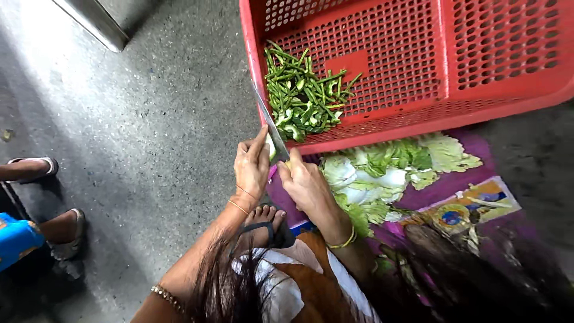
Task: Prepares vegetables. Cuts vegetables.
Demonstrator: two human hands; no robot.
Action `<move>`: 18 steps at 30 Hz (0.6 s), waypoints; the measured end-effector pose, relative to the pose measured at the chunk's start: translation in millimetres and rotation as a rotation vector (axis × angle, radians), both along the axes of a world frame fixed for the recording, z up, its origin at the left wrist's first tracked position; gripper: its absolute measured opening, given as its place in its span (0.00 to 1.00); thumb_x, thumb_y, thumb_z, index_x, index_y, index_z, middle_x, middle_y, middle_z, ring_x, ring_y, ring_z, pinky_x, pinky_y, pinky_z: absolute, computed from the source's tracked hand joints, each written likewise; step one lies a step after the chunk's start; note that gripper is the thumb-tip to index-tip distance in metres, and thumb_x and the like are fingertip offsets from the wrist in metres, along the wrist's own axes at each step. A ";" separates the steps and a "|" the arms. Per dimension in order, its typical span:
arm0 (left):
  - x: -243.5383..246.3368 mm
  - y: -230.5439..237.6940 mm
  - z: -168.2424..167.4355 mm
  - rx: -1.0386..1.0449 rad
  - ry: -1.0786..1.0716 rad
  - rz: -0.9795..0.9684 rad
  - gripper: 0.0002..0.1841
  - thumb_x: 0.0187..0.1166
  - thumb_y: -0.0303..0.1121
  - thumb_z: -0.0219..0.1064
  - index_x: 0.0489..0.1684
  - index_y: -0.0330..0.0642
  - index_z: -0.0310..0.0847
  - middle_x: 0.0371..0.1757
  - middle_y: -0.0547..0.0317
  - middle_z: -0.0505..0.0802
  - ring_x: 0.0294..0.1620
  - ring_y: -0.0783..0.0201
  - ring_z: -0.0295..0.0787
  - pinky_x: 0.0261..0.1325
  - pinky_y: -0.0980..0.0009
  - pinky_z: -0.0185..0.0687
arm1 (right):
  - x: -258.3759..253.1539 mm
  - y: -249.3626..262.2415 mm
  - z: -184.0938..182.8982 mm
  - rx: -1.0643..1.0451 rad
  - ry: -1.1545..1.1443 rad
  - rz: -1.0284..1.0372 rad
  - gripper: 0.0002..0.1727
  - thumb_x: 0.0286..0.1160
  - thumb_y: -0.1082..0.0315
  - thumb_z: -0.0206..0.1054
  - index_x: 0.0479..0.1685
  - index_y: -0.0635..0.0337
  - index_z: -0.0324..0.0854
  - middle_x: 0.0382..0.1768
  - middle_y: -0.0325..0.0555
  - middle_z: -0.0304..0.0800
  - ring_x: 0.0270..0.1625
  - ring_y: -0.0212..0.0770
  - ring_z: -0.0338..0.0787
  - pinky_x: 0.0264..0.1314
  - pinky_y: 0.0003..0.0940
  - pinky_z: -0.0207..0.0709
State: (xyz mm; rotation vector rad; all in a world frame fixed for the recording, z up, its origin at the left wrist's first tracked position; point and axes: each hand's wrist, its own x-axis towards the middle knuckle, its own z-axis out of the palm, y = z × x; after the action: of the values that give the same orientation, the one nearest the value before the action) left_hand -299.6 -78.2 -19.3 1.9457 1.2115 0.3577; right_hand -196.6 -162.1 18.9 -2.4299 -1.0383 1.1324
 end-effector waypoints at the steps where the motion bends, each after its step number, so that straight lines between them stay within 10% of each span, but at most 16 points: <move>1: -2.5 1.6 0.0 -0.063 0.030 -0.001 0.25 0.90 0.37 0.60 0.87 0.54 0.71 0.48 0.44 0.89 0.37 0.54 0.86 0.41 0.56 0.84 | 6.0 -5.4 -0.6 0.006 0.047 -0.022 0.18 0.91 0.54 0.55 0.62 0.60 0.75 0.27 0.54 0.83 0.31 0.56 0.88 0.35 0.55 0.80; 4: -8.3 5.4 2.4 -0.142 0.026 0.023 0.27 0.91 0.40 0.59 0.88 0.48 0.66 0.36 0.46 0.92 0.24 0.56 0.86 0.32 0.56 0.87 | 10.0 -20.4 -0.4 0.104 0.006 -0.183 0.18 0.89 0.54 0.58 0.58 0.61 0.76 0.23 0.51 0.82 0.24 0.50 0.87 0.31 0.52 0.80; 7: -4.8 3.0 10.8 0.009 -0.041 0.007 0.20 0.90 0.33 0.57 0.77 0.39 0.73 0.50 0.45 0.92 0.36 0.56 0.90 0.40 0.58 0.88 | 1.4 -29.5 13.8 0.154 -0.067 -0.281 0.22 0.88 0.58 0.58 0.69 0.66 0.70 0.28 0.52 0.84 0.28 0.48 0.89 0.36 0.50 0.84; 18: 7.3 -1.9 0.2 0.277 0.015 -0.071 0.21 0.83 0.25 0.63 0.75 0.35 0.80 0.44 0.41 0.89 0.28 0.52 0.88 0.29 0.58 0.86 | -39.8 -27.8 18.9 0.189 -0.324 -0.010 0.17 0.84 0.62 0.53 0.51 0.67 0.81 0.23 0.54 0.86 0.27 0.55 0.91 0.27 0.46 0.79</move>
State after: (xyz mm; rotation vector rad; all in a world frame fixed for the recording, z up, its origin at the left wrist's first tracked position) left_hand -292.3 -80.1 -19.1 2.2248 1.1474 0.4967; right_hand -236.4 -189.9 37.8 -2.5088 -1.1629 0.6150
